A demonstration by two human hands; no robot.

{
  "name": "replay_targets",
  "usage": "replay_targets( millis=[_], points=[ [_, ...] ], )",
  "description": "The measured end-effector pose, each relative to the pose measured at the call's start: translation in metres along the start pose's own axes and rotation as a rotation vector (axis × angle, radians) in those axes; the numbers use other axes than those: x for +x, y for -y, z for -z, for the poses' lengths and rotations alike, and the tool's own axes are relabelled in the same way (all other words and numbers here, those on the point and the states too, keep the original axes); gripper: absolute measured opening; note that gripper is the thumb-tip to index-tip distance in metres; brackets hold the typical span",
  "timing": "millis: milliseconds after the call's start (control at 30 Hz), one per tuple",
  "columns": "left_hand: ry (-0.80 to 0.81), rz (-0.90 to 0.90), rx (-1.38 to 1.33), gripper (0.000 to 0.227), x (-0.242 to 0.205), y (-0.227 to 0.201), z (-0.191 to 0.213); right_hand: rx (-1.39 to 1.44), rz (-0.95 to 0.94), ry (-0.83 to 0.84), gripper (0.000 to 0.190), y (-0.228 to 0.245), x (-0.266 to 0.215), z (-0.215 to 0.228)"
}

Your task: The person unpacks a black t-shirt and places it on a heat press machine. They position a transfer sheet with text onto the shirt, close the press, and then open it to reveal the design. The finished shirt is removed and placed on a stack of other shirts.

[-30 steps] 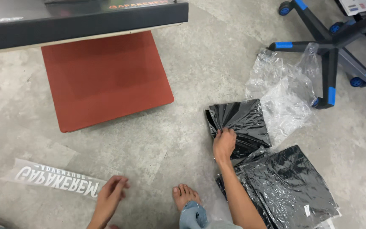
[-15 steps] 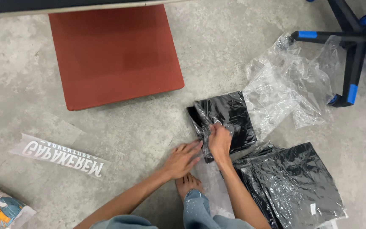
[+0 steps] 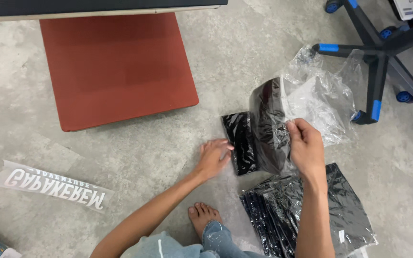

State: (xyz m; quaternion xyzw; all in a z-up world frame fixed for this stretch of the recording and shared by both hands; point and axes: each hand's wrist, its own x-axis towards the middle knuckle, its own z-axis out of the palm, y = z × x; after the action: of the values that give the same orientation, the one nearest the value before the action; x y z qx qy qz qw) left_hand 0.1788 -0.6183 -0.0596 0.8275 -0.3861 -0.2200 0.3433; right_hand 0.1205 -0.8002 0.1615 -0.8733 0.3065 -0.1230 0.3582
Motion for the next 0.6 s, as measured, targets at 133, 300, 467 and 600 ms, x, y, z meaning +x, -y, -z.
replay_targets(
  millis=[133, 300, 467, 600],
  points=[
    [-0.326, 0.199, -0.712, 0.027, -0.031, -0.030, 0.072, 0.147, -0.036, 0.116, 0.027, 0.035, -0.012, -0.022],
    [-0.270, 0.363, -1.042, 0.053, -0.075, -0.029, 0.084, 0.254, -0.017, 0.402, 0.019, 0.020, -0.046, -0.118],
    [-0.528, 0.942, -1.123, 0.034, -0.124, 0.072, 0.026, -0.004, 0.074, 0.460, 0.037, 0.004, -0.066, -0.184],
    [-0.577, 1.057, -1.229, 0.037, -0.148, 0.117, 0.009, -0.398, 0.303, 0.277, 0.064, -0.050, -0.074, -0.228]
  ],
)
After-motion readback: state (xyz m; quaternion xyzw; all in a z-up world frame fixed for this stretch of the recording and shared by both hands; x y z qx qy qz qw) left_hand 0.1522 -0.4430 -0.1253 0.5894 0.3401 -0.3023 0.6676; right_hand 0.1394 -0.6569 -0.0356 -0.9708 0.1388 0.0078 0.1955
